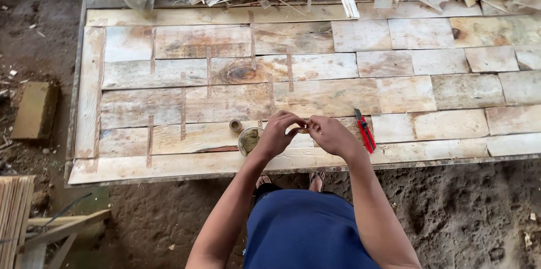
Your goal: The person applies a paste-like adhesive from a small container onto thin wooden strips and places them onto a wooden tabletop. The person repeats this process multiple times, positioning the strips in a grid-like pattern across the surface.
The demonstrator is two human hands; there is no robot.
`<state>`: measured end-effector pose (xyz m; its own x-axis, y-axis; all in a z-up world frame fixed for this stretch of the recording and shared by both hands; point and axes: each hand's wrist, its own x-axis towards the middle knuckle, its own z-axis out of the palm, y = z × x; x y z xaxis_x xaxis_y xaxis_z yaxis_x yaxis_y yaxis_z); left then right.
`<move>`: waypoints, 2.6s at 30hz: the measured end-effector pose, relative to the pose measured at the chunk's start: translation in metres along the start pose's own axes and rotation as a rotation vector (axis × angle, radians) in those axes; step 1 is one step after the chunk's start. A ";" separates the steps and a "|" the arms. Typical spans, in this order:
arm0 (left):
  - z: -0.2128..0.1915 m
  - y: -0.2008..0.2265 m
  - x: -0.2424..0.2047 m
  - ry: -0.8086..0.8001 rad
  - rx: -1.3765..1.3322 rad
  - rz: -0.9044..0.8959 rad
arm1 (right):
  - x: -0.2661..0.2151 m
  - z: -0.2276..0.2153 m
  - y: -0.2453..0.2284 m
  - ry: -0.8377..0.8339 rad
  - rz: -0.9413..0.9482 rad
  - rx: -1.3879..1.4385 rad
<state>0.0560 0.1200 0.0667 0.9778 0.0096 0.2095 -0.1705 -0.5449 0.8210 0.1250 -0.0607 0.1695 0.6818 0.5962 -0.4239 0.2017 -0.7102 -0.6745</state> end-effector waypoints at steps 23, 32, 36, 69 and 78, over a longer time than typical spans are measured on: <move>-0.011 0.022 -0.002 0.210 -0.450 -0.167 | -0.014 0.011 0.002 0.525 -0.127 0.308; -0.006 0.035 0.001 0.282 -0.448 -0.162 | -0.009 0.021 0.008 0.566 -0.241 0.369; 0.004 0.029 0.002 0.288 -0.402 -0.211 | -0.010 0.018 0.009 0.592 -0.275 0.343; 0.106 -0.024 0.011 0.094 -0.099 -0.191 | -0.038 -0.045 0.030 0.598 -0.448 0.492; 0.131 -0.039 0.019 0.068 -0.113 -0.182 | -0.037 -0.054 0.045 0.591 -0.441 0.480</move>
<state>0.0969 0.0310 -0.0309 0.9838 0.1579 0.0845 -0.0082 -0.4316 0.9020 0.1468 -0.1348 0.1873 0.8906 0.3935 0.2279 0.3060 -0.1479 -0.9405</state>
